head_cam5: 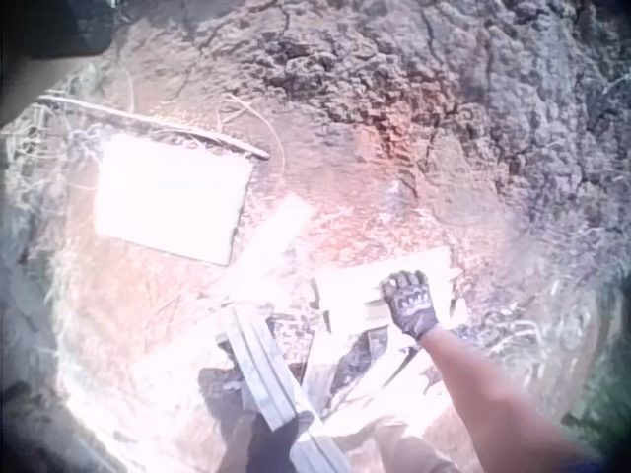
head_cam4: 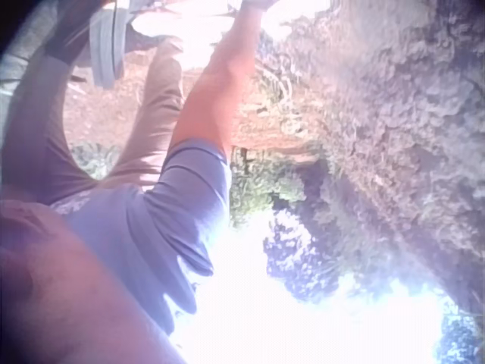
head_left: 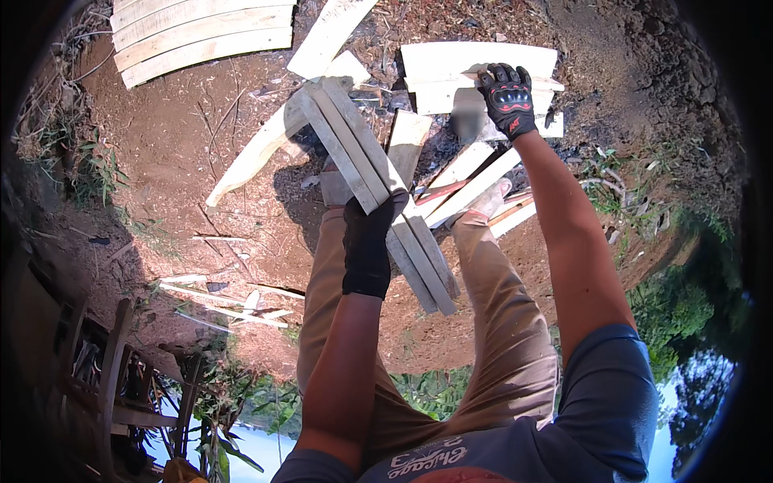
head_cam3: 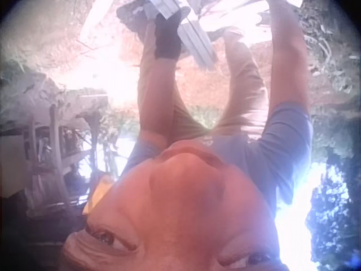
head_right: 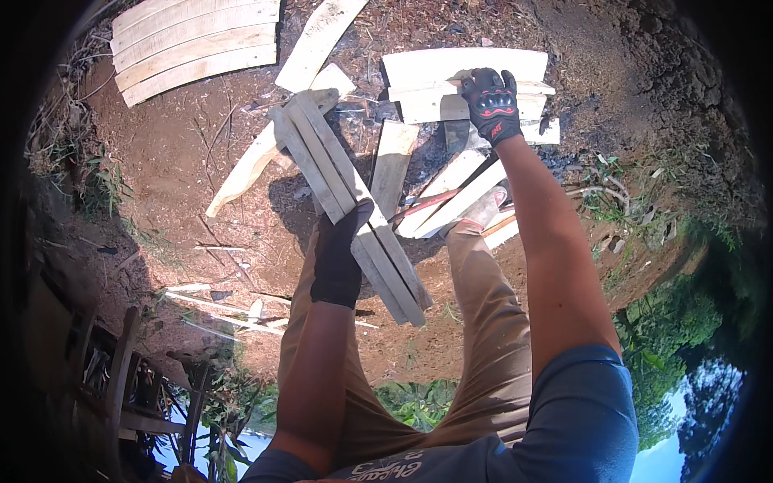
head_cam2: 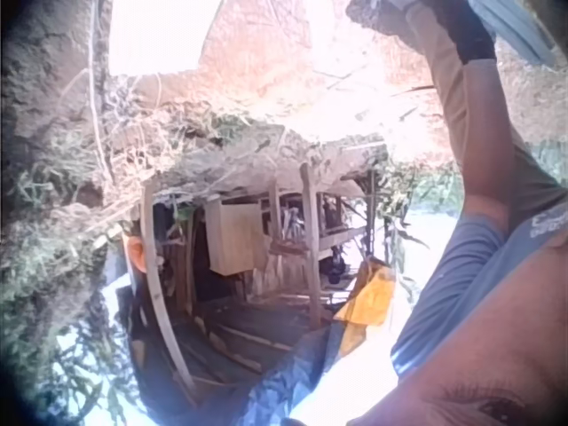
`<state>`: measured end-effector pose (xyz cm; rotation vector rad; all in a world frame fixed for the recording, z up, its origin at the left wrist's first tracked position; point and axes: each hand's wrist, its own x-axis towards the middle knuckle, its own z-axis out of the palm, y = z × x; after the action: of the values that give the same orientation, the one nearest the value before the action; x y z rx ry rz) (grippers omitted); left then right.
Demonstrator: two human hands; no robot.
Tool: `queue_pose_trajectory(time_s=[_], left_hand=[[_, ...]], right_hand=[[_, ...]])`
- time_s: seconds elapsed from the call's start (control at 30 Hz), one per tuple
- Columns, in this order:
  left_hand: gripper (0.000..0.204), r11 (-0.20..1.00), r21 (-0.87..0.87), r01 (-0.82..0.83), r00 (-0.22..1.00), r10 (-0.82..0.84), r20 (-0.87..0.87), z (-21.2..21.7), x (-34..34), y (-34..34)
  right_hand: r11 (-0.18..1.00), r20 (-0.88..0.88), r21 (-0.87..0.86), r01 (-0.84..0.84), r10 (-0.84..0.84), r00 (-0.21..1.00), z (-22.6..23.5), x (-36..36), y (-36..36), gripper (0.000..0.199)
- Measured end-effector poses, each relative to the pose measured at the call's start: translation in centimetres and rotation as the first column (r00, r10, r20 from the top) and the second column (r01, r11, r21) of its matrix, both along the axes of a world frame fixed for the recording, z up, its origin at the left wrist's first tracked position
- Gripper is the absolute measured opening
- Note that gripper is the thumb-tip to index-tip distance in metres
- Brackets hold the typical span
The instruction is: The person picks up wood planks from the ground and places them onto a wooden furniture frame.
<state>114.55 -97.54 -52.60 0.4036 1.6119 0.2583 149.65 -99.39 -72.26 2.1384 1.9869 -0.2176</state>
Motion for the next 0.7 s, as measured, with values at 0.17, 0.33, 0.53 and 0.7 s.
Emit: queue_pose_trajectory(time_s=[0.17,0.33,0.53,0.7], left_hand=[[0.036,0.998,0.041,0.044,0.998,-0.046,0.031,0.1,0.1,0.3],[0.034,0.999,0.043,0.029,1.0,-0.028,-0.009,0.5,0.3,0.7],[0.044,1.0,0.011,-0.028,0.993,0.026,0.116,-0.9,0.0,0.0],[0.046,0.999,0.001,-0.032,0.999,0.032,-0.033,0.0,0.7,0.3]], right_hand=[[0.988,-0.049,-0.15,0.044,-0.052,0.997,-1.6,3.1,5.7,0.072],[0.924,0.031,-0.383,0.009,0.003,1.0,-1.0,2.4,7.9,0.07],[0.957,0.024,-0.278,-0.086,0.096,0.995,-1.7,4.5,5.4,0.041],[0.993,0.03,-0.054,-0.103,0.104,0.994,0.7,3.3,-0.5,0.03]])
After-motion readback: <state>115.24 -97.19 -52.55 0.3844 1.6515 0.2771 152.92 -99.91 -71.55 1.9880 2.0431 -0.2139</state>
